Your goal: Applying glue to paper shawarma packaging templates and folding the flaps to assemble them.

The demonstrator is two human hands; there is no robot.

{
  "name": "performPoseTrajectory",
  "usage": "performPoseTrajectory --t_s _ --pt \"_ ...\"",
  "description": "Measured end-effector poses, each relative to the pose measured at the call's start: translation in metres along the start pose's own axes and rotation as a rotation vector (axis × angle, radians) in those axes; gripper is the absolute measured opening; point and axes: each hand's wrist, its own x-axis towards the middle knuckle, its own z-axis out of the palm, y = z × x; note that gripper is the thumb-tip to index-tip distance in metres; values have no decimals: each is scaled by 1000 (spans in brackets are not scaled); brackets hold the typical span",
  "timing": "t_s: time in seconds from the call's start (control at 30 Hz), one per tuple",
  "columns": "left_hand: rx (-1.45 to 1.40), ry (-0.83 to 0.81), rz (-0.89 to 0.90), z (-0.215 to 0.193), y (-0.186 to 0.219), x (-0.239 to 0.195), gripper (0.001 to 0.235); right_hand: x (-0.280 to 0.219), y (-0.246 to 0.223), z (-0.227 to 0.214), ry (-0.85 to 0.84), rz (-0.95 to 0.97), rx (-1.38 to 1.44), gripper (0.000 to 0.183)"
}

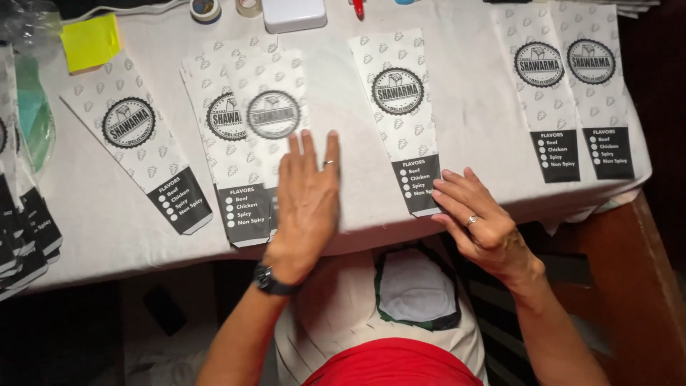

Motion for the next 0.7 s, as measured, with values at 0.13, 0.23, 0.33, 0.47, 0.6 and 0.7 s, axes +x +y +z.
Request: performPoseTrajectory --t_s 0.13,0.23,0.33,0.47,0.6,0.7 --pt "-370 261 154 16 52 3 39 -1 4 -5 11 -15 -1 25" --pt "-624 299 256 36 80 -14 27 0 6 -6 39 -52 33 19" --pt "-673 300 259 40 86 -20 26 1 7 -9 54 -86 71 15" --pt "-667 388 286 38 87 -24 15 3 7 -9 78 -113 125 10" --pt "-687 405 267 34 90 -24 13 5 6 -11 94 -91 169 4" --pt "-733 394 171 29 94 -22 12 4 7 -9 118 -25 199 3"
